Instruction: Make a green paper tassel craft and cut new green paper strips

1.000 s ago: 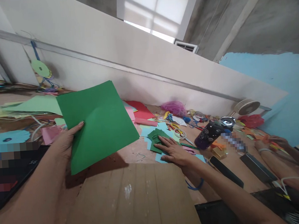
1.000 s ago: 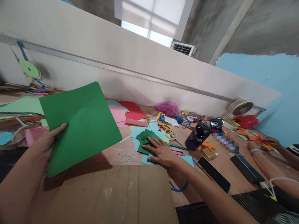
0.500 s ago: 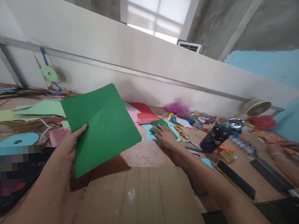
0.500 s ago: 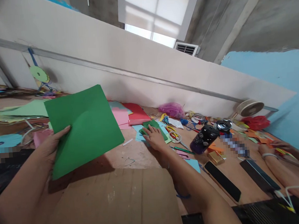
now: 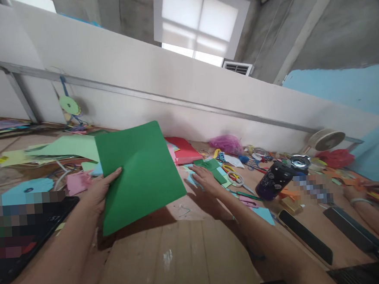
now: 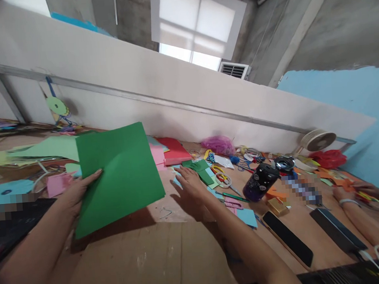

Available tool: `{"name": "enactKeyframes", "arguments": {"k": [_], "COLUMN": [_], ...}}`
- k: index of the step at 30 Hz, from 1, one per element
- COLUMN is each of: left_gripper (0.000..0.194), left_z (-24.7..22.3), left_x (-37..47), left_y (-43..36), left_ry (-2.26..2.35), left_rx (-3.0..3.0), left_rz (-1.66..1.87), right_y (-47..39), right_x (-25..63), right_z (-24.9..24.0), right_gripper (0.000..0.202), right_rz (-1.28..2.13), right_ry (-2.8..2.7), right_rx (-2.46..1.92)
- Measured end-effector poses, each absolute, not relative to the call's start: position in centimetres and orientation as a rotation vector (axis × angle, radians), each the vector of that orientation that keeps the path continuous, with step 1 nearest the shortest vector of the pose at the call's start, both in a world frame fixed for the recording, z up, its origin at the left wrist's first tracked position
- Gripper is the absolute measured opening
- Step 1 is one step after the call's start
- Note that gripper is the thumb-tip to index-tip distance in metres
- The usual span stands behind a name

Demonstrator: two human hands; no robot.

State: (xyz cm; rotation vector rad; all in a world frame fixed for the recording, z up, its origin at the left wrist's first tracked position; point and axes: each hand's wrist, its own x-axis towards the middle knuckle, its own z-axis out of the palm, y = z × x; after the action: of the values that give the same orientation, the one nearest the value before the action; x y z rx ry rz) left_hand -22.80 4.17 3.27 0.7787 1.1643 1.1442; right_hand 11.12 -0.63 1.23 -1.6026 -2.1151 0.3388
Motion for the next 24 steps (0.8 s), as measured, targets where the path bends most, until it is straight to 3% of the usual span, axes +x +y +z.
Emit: {"name": "enactKeyframes", "arguments": {"k": [3, 6, 9, 14, 19, 24], "left_gripper": [0.029, 0.032, 0.033, 0.049, 0.07, 0.06], "left_z": [3.2, 3.2, 3.8, 5.3, 3.4, 0.4], "left_x": [-21.1, -19.0, -16.9, -13.9, -14.3, -19.8], "left_y": [3.7, 3.3, 3.0, 4.0, 4.0, -1.2], "left_ry": [1.067, 0.975, 0.926, 0.839, 1.249, 1.229], "left_rx": [0.718, 0.745, 0.856, 1.198, 1.611, 2.033], "left_rz": [1.102, 1.098, 1.075, 1.016, 0.917, 0.704], "right_y": [-2.3, -3.9, -4.7, -4.1, -4.1, -7.3], "right_x": [10.0, 9.0, 9.2, 11.7, 15.4, 18.9], "right_z": [2.3, 3.1, 3.0, 1.4, 0.0, -0.4], "right_gripper": [0.053, 0.045, 0.047, 0.047, 0.042, 0.048], "right_rz": [0.633, 1.093, 1.238, 1.0, 0.711, 0.42], "right_ry": [-1.942, -1.577, -1.289, -1.276, -1.356, -1.627], "right_rx": [-1.467, -1.248, -1.162, -1.437, -1.665, -1.773]}}
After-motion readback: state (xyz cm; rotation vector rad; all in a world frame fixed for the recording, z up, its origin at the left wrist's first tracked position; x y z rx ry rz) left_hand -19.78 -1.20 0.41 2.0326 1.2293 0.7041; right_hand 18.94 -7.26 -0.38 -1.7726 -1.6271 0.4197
